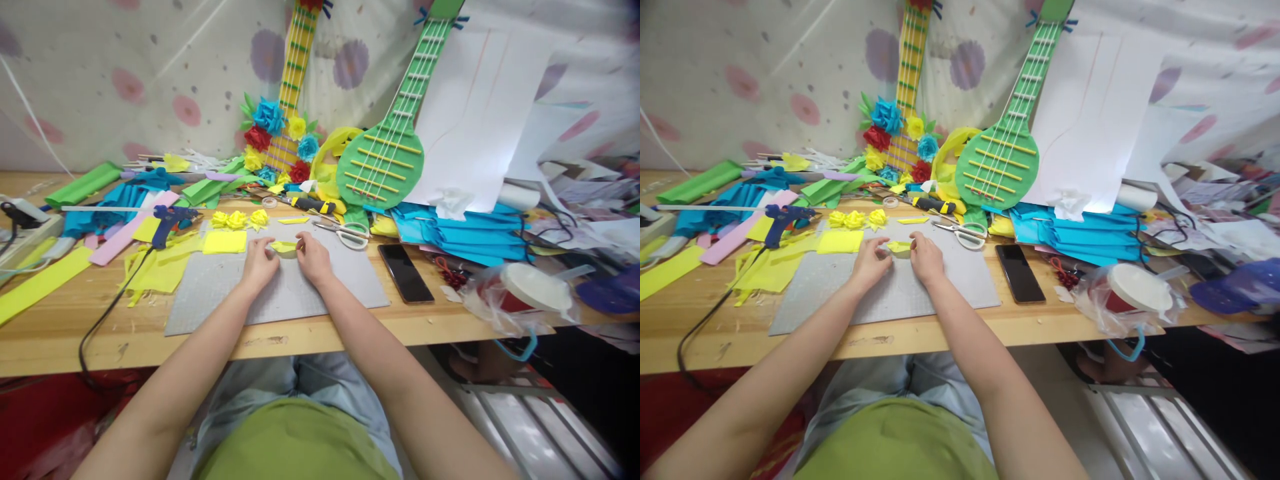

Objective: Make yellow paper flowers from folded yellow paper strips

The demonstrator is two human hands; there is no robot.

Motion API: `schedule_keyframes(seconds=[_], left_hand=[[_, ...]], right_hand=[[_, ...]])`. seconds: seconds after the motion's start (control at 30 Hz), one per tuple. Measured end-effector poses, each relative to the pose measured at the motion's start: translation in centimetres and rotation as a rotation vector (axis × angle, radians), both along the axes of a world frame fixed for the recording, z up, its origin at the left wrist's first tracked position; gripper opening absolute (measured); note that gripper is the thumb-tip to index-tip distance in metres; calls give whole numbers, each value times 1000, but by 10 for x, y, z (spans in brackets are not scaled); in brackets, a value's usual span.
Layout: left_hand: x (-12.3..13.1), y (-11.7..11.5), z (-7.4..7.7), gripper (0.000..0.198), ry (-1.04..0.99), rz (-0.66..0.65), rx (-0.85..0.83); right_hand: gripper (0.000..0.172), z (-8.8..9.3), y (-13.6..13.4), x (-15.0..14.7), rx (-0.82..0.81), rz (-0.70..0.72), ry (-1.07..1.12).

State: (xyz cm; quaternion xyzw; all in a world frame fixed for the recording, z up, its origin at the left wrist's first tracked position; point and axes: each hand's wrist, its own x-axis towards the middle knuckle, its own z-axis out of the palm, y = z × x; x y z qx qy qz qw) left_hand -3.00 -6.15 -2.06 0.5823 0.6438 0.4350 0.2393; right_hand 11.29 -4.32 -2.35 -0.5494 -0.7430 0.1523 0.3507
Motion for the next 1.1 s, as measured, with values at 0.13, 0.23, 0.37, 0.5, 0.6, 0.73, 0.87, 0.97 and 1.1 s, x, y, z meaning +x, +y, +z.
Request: schedule_keyframes(seconds=[0.13,0.23,0.37,0.5,0.6,0.73,0.87,0.97,1.1], left_hand=[[-14,3,0,35,387,-66,138],[-15,4,0,30,430,-107,105],[-13,5,-1,28,431,-113,84],[-13,4,-1,25,449,-166,104],[-13,3,0,22,457,-194,94],[-11,2,0,20,438,-170,69],[-9,2,1,23,404,-137,19],[-8,5,0,22,342,-110,-39],[-5,8,0,21,292,-47,-94]], right_hand=[[37,-2,1,3,20,10,41],[37,-5,2,4,2,24,92],[34,-9,7,8,-83,14,148],[31,-13,11,11,-125,24,177],[32,-16,13,12,-148,38,215],[30,-16,13,13,-182,49,236],[25,-14,13,12,-206,15,214],[24,-12,12,10,-215,-25,176],[25,-10,11,5,-219,-86,136]])
